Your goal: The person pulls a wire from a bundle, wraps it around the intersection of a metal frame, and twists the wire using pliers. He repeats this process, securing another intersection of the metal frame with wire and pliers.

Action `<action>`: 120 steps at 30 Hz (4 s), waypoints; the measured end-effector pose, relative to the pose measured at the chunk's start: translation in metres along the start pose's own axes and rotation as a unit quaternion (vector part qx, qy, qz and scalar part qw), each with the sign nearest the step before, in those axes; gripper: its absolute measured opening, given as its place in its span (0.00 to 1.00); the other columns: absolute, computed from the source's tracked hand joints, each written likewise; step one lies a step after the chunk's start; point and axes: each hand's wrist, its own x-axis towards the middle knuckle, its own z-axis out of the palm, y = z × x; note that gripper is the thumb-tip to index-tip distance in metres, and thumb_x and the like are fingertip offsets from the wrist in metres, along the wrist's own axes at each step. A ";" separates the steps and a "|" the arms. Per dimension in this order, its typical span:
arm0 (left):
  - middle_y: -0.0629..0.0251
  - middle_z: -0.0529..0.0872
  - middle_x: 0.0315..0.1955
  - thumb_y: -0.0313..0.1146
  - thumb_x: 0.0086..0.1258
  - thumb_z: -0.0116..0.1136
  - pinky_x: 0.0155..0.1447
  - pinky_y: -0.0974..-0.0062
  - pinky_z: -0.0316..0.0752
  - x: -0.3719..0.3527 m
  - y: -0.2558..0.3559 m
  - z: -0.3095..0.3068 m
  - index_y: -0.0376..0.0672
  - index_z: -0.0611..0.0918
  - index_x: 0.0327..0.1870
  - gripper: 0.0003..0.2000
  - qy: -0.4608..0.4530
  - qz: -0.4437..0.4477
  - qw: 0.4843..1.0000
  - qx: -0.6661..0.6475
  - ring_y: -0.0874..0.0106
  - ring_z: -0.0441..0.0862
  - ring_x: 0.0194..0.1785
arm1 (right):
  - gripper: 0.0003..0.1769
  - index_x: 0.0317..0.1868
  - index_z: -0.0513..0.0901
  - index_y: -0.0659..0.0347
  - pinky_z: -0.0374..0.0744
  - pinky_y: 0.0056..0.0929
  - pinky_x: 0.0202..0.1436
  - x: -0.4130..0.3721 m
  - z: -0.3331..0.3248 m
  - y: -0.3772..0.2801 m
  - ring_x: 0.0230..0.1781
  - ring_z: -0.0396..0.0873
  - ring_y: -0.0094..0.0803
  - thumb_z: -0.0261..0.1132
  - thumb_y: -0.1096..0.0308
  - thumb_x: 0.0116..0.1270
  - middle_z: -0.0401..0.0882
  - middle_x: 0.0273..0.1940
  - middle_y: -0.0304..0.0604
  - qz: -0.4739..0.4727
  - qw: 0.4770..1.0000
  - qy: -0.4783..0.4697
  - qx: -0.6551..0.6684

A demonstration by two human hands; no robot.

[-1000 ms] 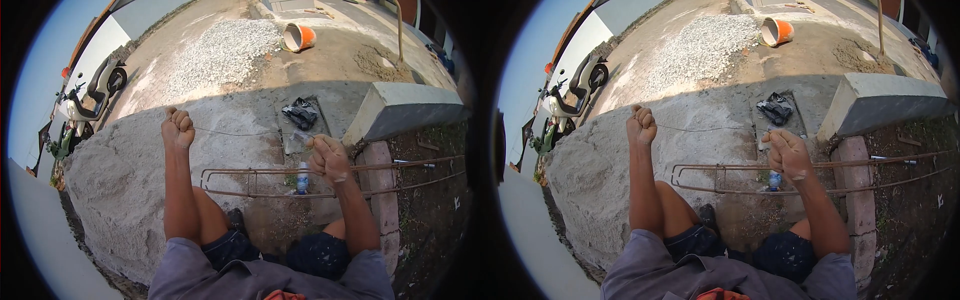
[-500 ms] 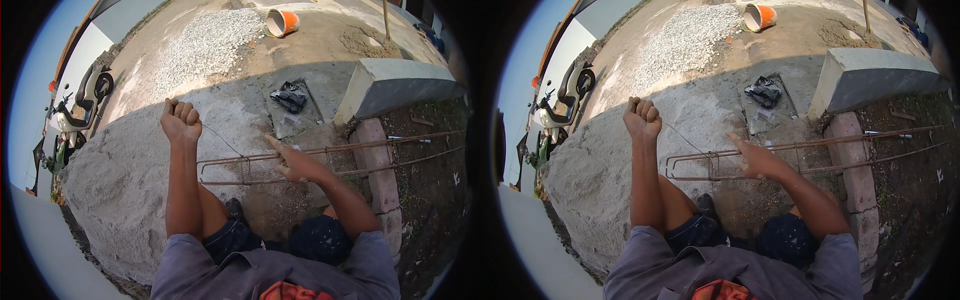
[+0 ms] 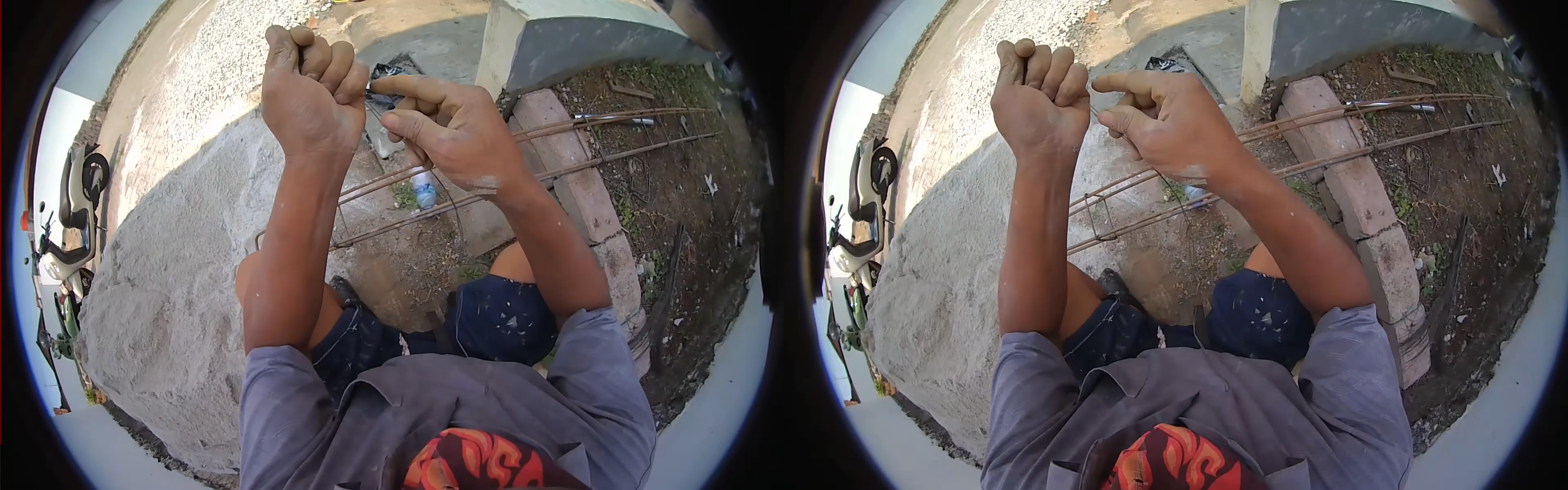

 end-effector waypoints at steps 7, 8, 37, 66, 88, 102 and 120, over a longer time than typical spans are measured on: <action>0.54 0.82 0.35 0.40 0.78 0.50 0.47 0.72 0.78 0.004 -0.060 0.043 0.39 0.69 0.66 0.21 -0.205 0.028 0.972 -0.114 0.65 0.83 0.45 | 0.16 0.57 0.81 0.67 0.63 0.16 0.20 -0.018 -0.065 -0.025 0.19 0.64 0.12 0.62 0.69 0.72 0.72 0.23 0.29 -0.031 0.987 0.117 -0.108; 0.56 0.83 0.35 0.43 0.78 0.49 0.47 0.71 0.77 0.005 -0.069 0.030 0.38 0.71 0.64 0.21 -0.173 0.025 0.984 0.019 0.66 0.83 0.44 | 0.16 0.57 0.81 0.67 0.57 0.15 0.18 -0.027 -0.089 -0.031 0.18 0.57 0.11 0.61 0.68 0.74 0.65 0.22 0.26 -0.042 0.977 0.147 -0.146; 0.52 0.85 0.28 0.47 0.64 0.66 0.42 0.61 0.76 -0.089 -0.212 -0.080 0.35 0.84 0.32 0.19 -0.128 0.014 0.694 0.709 0.56 0.83 0.35 | 0.21 0.62 0.75 0.67 0.66 0.20 0.26 -0.169 -0.101 0.226 0.25 0.67 0.19 0.63 0.69 0.71 0.72 0.31 0.32 0.264 0.889 0.212 0.309; 0.64 0.87 0.25 0.30 0.71 0.60 0.33 0.79 0.74 -0.090 -0.177 -0.064 0.37 0.80 0.33 0.07 -0.147 -0.192 0.784 0.571 0.80 0.80 0.27 | 0.11 0.40 0.86 0.66 0.73 0.27 0.35 -0.141 -0.080 0.242 0.31 0.73 0.22 0.67 0.65 0.69 0.81 0.30 0.39 0.174 0.963 0.203 -0.032; 0.59 0.85 0.39 0.31 0.77 0.54 0.44 0.76 0.82 -0.167 -0.235 -0.163 0.35 0.77 0.46 0.08 0.053 -0.366 0.892 0.261 0.73 0.84 0.39 | 0.12 0.34 0.85 0.68 0.68 0.24 0.26 -0.135 -0.098 0.243 0.22 0.69 0.20 0.69 0.65 0.67 0.73 0.21 0.32 0.136 0.977 0.144 -0.084; 0.59 0.86 0.27 0.40 0.72 0.62 0.25 0.77 0.75 -0.128 -0.131 -0.107 0.31 0.69 0.67 0.29 -0.204 -0.500 0.666 0.515 0.74 0.83 0.24 | 0.07 0.31 0.84 0.66 0.72 0.36 0.30 -0.134 -0.077 0.246 0.24 0.73 0.40 0.71 0.71 0.61 0.77 0.25 0.51 0.047 0.948 0.228 -0.217; 0.62 0.90 0.36 0.37 0.65 0.64 0.49 0.72 0.76 -0.033 -0.228 -0.138 0.44 0.88 0.46 0.12 -0.515 -0.364 0.492 0.600 0.74 0.84 0.41 | 0.06 0.32 0.82 0.68 0.73 0.34 0.31 -0.136 -0.075 0.237 0.25 0.74 0.39 0.70 0.74 0.60 0.77 0.26 0.52 0.051 0.949 0.232 -0.209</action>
